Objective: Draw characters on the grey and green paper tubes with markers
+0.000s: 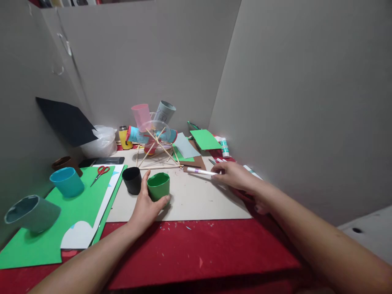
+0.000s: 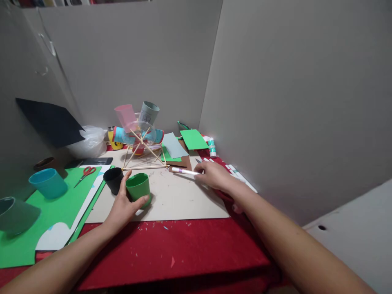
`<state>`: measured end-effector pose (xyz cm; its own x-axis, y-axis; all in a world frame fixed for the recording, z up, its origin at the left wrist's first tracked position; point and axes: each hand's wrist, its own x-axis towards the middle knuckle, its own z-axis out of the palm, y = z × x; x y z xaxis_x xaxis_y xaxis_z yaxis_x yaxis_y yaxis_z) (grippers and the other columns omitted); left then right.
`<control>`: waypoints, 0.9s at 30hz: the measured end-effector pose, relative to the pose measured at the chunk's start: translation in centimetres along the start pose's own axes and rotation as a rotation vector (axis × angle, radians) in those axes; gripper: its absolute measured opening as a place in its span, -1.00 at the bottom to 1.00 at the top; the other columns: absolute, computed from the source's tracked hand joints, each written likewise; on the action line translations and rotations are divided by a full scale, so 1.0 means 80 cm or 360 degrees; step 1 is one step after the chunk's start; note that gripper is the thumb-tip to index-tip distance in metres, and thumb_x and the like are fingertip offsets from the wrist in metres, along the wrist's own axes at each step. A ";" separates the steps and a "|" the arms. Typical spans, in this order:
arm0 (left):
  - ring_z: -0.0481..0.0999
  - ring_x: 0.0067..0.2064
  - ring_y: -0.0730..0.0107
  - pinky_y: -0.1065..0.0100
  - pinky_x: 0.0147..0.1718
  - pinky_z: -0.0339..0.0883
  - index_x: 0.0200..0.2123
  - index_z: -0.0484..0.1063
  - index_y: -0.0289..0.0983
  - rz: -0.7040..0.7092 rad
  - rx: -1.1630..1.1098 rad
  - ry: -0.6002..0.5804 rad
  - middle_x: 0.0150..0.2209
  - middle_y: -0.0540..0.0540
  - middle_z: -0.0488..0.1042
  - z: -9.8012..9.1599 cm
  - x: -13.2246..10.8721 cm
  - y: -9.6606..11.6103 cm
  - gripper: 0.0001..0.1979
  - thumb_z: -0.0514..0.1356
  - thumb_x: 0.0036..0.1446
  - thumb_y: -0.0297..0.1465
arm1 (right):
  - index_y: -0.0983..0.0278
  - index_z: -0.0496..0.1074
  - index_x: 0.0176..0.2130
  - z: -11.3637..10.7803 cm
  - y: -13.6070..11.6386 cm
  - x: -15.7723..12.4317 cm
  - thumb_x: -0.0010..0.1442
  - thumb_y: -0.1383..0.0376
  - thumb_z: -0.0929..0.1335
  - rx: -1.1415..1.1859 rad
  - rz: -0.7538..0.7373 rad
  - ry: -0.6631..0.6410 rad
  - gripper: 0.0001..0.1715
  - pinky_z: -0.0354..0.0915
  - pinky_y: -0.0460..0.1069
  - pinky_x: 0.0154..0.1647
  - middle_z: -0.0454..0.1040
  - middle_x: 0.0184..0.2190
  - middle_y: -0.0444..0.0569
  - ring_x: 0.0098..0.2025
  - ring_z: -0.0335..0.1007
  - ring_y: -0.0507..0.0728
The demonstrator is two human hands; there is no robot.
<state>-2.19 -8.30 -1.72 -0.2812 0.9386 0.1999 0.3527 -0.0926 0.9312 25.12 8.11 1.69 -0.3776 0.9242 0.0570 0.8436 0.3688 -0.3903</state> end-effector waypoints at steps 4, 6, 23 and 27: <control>0.47 0.10 0.03 -0.04 0.18 0.23 0.39 -0.05 -0.21 -0.0016 0.0009 -0.0020 0.16 -0.30 0.40 0.000 0.001 0.000 -0.06 0.33 0.02 -0.25 | 0.27 0.49 -0.05 -0.030 0.034 0.020 0.32 0.14 0.37 -0.0124 0.0319 0.0138 -0.70 0.41 0.05 -0.14 0.55 -0.16 -0.03 -0.19 0.49 0.11; 0.47 0.10 0.03 -0.03 0.17 0.25 0.39 -0.04 -0.21 -0.0013 0.0033 -0.0032 0.15 -0.30 0.41 -0.001 0.002 -0.002 -0.07 0.33 0.03 -0.23 | 0.27 0.46 0.00 -0.044 0.049 0.033 0.35 0.12 0.36 -0.0187 0.0470 0.0162 -0.67 0.45 0.11 -0.05 0.51 -0.04 0.01 -0.09 0.49 0.13; 0.51 0.06 0.04 0.01 0.14 0.30 0.39 -0.01 -0.21 0.0000 0.0192 -0.0111 0.13 -0.28 0.46 -0.005 0.003 -0.002 -0.08 0.28 0.04 -0.10 | 0.28 0.42 0.09 -0.031 0.113 0.047 0.34 0.13 0.38 -0.0113 0.0540 0.0004 -0.60 0.46 0.16 0.00 0.46 0.08 0.04 0.01 0.47 0.20; 0.52 0.08 0.02 -0.02 0.14 0.30 0.38 0.00 -0.20 -0.0010 0.0194 -0.0116 0.14 -0.29 0.45 -0.005 0.004 -0.009 -0.10 0.29 0.05 -0.10 | 0.28 0.42 0.10 -0.029 0.115 0.040 0.33 0.13 0.38 -0.0131 0.0518 -0.0090 -0.58 0.46 0.17 0.00 0.45 0.10 0.04 0.03 0.47 0.21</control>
<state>-2.88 -8.07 -2.17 -0.2198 0.9611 0.1671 0.4583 -0.0495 0.8874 32.52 14.68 0.41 -0.1020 0.9887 -0.1103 0.9504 0.0641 -0.3044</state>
